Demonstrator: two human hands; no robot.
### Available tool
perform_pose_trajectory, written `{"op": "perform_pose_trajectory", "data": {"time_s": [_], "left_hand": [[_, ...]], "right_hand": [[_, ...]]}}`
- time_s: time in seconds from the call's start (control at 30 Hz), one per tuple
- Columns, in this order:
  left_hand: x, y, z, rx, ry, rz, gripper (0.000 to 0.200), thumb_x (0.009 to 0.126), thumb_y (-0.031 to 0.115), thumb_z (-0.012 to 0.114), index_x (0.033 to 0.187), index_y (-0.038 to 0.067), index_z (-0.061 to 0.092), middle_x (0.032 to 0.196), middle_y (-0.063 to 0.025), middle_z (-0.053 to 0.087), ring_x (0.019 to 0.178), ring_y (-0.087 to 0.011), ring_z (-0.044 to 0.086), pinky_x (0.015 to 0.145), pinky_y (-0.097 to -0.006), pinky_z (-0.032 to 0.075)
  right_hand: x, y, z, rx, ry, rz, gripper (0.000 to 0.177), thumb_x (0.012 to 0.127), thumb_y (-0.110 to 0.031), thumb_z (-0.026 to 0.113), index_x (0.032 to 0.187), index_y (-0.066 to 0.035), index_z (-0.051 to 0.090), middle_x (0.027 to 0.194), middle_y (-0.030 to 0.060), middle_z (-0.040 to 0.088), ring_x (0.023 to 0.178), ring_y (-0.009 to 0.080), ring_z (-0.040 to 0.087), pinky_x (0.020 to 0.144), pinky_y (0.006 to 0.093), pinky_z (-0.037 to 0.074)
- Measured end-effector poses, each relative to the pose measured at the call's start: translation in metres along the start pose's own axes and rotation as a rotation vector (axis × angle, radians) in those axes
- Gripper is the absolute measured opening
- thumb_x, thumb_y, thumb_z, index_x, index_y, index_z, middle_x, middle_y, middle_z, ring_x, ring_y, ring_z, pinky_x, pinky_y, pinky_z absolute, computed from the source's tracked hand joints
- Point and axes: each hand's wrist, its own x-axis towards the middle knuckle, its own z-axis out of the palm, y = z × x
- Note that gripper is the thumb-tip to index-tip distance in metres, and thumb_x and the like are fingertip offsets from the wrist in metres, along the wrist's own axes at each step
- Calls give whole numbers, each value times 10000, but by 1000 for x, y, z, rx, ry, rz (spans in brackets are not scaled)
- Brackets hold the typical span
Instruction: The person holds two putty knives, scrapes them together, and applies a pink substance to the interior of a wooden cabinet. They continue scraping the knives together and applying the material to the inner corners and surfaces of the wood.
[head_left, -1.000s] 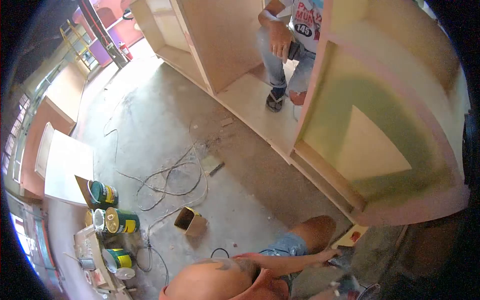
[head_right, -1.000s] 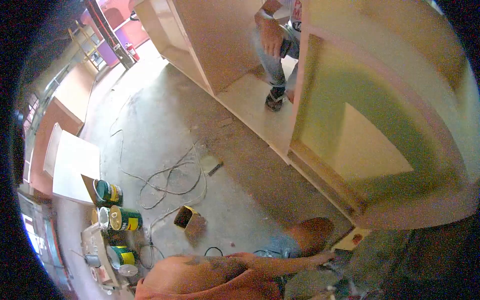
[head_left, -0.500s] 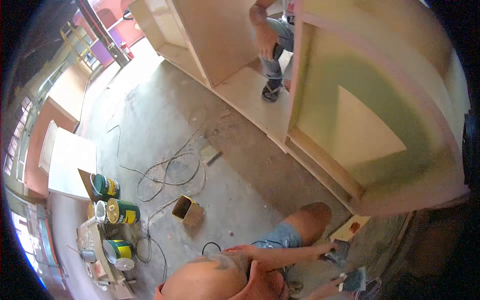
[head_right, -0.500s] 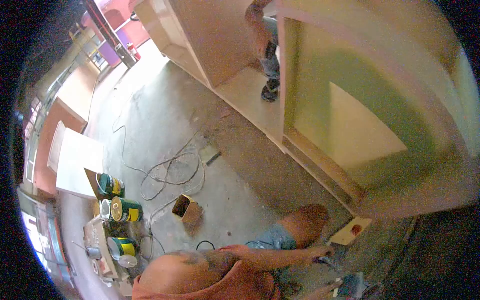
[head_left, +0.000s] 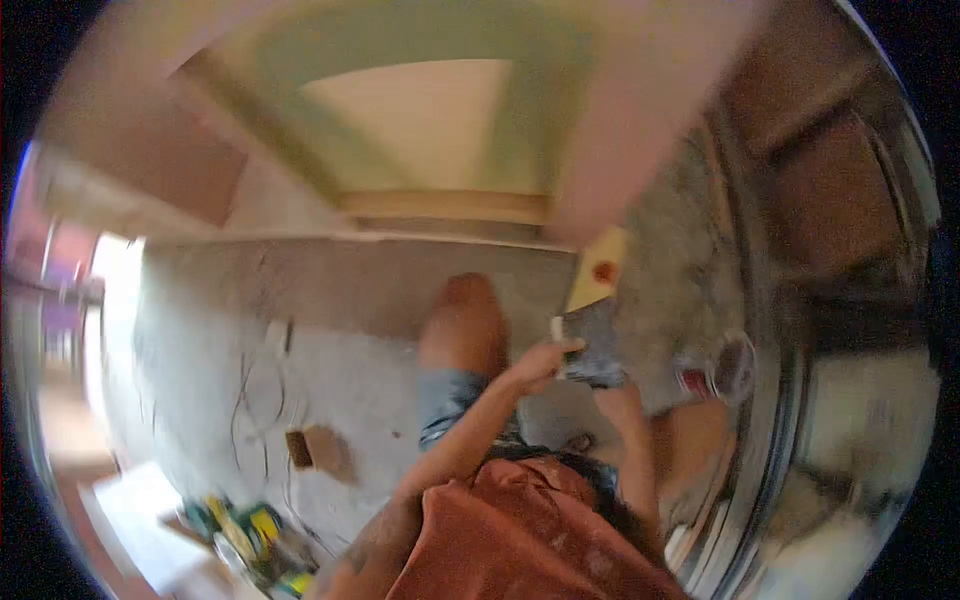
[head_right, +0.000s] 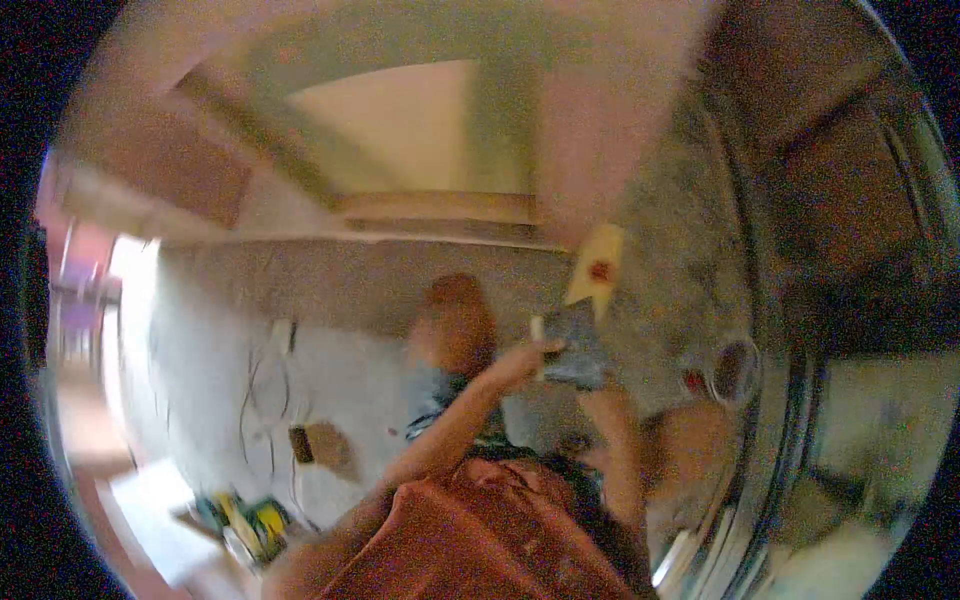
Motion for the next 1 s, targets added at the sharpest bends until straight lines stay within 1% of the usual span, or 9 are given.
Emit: {"op": "perform_pose_trajectory", "data": {"time_s": [0.07, 0.3, 0.37, 0.53, 0.6, 0.73, 0.8, 0.93, 1.0], "left_hand": [[-36, 63, 25, 395, -38, -251, 405, 869, 405, 514, 1034, 43, 590, 969, -119, 610, 878, -232, 576, 762, -359, 455], [-73, 124, 53, 1923, -291, -235, 294, 879, 209, 426, 1039, 42, 608, 978, -215, 605, 922, -347, 585, 821, -417, 477], [-76, 174, 88, 1817, -245, 112, 309, 886, 232, 431, 1066, 35, 588, 1009, -184, 600, 921, -347, 580, 821, -417, 475], [-54, 226, 116, 1769, -342, 237, 297, 879, 248, 466, 1053, 44, 593, 987, -154, 601, 971, -299, 551, 819, -418, 441], [-37, 222, 106, 1778, -339, -144, 296, 850, 243, 493, 1040, 42, 601, 1008, -178, 598, 985, -301, 549, 821, -407, 440], [-39, 166, 49, 2112, -144, -210, 292, 827, 230, 512, 1023, 36, 611, 1001, -203, 597, 949, -315, 576, 815, -415, 444], [-64, 180, 67, 2105, -467, -460, 271, 820, 186, 511, 1014, 28, 615, 972, -218, 599, 924, -322, 590, 791, -444, 459], [-81, 191, 112, 2155, -599, -474, 265, 795, 160, 535, 1014, 32, 613, 988, -205, 595, 934, -312, 590, 813, -427, 455], [-87, 189, 100, 1432, -600, 179, 268, 776, 157, 549, 1001, 28, 616, 1008, -205, 585, 960, -322, 576, 821, -392, 455]], "right_hand": [[7, 34, 5, 548, 37, 325, 408, 871, -354, 504, 1070, 0, 544, 970, 208, 600, 877, 363, 561, 806, 410, 428], [-13, 45, -154, 301, 372, 389, 442, 905, -393, 459, 1040, 18, 552, 981, 224, 591, 907, 357, 562, 806, 401, 415], [-12, 106, -174, 348, 494, 367, 405, 904, -350, 470, 1053, 19, 548, 1013, 229, 589, 939, 365, 561, 825, 413, 414], [4, 170, -227, 14, 704, 342, 357, 850, -272, 536, 1041, 30, 541, 986, 249, 586, 938, 396, 558, 811, 440, 423], [13, 203, -209, -190, 645, 281, 364, 820, -273, 564, 985, 50, 549, 917, 262, 595, 900, 398, 571, 763, 438, 435], [53, 215, -181, -261, 172, 319, 257, 730, -165, 547, 859, 48, 612, 929, 276, 589, 878, 418, 575, 782, 452, 455], [68, 220, -167, -310, 119, 327, 260, 720, -159, 544, 855, 52, 614, 916, 278, 590, 870, 421, 576, 789, 451, 457], [105, 297, -108, -283, 75, 298, 301, 703, -172, 544, 877, 62, 620, 928, 287, 588, 879, 421, 577, 800, 445, 459], [108, 299, -110, -234, 46, 409, 324, 716, -187, 544, 914, 59, 618, 941, 283, 588, 893, 420, 572, 803, 445, 455]]}}
